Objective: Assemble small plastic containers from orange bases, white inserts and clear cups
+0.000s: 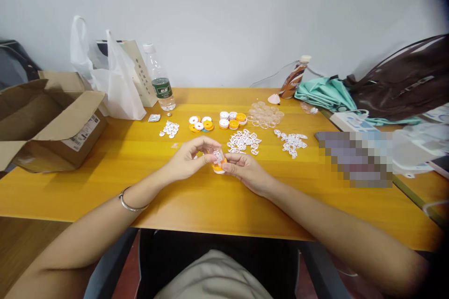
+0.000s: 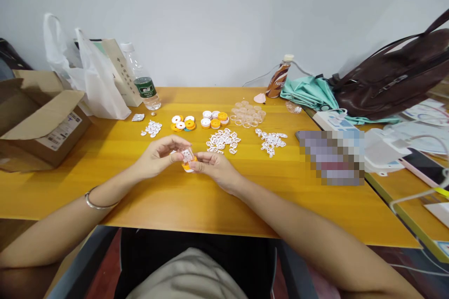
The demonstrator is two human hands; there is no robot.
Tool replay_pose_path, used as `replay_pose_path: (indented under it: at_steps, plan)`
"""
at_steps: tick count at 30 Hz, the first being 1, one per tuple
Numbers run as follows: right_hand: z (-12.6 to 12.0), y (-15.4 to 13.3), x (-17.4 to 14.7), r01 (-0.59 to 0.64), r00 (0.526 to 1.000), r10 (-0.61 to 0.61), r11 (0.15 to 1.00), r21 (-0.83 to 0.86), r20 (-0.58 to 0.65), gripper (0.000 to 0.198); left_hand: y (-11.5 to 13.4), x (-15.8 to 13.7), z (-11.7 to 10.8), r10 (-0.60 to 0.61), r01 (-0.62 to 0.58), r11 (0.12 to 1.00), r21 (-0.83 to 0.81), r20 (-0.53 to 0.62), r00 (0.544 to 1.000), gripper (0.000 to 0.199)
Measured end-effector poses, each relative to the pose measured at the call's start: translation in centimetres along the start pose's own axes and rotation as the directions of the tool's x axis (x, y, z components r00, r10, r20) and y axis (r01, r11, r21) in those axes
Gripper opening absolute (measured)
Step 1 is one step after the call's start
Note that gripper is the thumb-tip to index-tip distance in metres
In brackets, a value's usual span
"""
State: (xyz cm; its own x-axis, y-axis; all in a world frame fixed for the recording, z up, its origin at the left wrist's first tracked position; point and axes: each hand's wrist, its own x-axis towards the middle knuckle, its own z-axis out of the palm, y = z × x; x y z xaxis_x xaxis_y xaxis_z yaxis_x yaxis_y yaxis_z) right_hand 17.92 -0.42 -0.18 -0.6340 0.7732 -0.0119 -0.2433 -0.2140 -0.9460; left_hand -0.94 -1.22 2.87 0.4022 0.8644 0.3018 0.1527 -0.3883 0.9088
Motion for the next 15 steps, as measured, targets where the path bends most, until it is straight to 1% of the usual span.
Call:
replay_pose_path:
  at_steps: [5, 7, 10, 15]
  plan:
    - [0.4, -0.3, -0.4, -0.027, 1.000, 0.026, 0.998, 0.048, 0.017, 0.028, 0.5, -0.1, -0.2, -0.011, 0.015, 0.997, -0.082, 0.052, 0.999, 0.022]
    - [0.5, -0.4, -0.5, -0.031, 0.999, 0.030, 0.998, 0.059, 0.017, 0.028, 0.5, -0.1, -0.2, -0.013, 0.018, 0.996, -0.090, 0.055, 0.998, 0.022]
    - [0.5, -0.4, -0.5, -0.016, 1.000, 0.015, 0.999, 0.049, 0.015, 0.028, 0.3, -0.1, -0.1, -0.011, 0.013, 0.996, -0.093, 0.018, 1.000, 0.022]
    - [0.4, -0.1, -0.2, 0.055, 0.998, -0.056, 0.998, -0.037, -0.020, 0.022, -0.6, -0.1, 0.4, -0.014, 0.009, 0.990, -0.143, -0.031, 0.999, 0.026]
